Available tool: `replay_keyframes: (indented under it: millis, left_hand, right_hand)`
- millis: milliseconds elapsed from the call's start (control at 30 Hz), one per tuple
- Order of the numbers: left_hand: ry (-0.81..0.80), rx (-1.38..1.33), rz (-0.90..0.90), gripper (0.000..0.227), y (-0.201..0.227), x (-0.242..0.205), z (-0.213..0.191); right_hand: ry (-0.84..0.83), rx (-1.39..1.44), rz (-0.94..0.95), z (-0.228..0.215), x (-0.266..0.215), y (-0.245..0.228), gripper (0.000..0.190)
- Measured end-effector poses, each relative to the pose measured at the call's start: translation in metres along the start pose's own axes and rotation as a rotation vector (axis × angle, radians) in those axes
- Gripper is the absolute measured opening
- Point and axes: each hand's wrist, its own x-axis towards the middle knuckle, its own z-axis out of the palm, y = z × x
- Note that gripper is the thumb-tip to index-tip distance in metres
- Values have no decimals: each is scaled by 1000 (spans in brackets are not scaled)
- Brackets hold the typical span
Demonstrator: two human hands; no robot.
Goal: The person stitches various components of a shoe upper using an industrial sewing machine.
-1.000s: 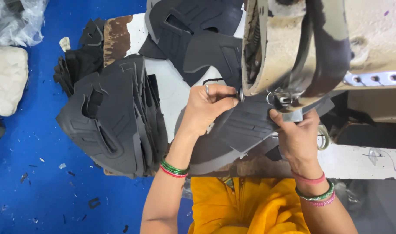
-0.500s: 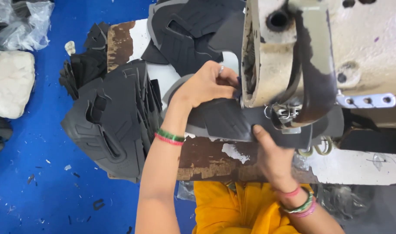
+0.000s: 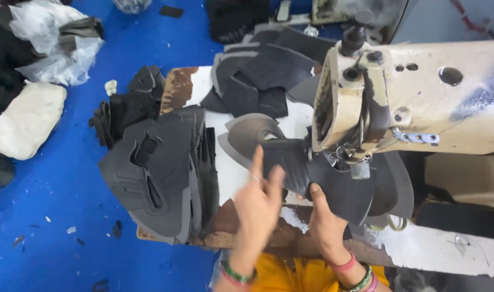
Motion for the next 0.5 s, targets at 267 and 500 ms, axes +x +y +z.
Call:
replay_keyframes:
  millis: [267,500]
  left_hand:
    - [54,-783,176,56,-11,-28,62]
    - [-105,-1023,-58,48,-12,-17,49]
  right_hand:
    - [-75,-168,97,-21,-16,1,23]
    - [-568,-360,316,-276,42,-22,28]
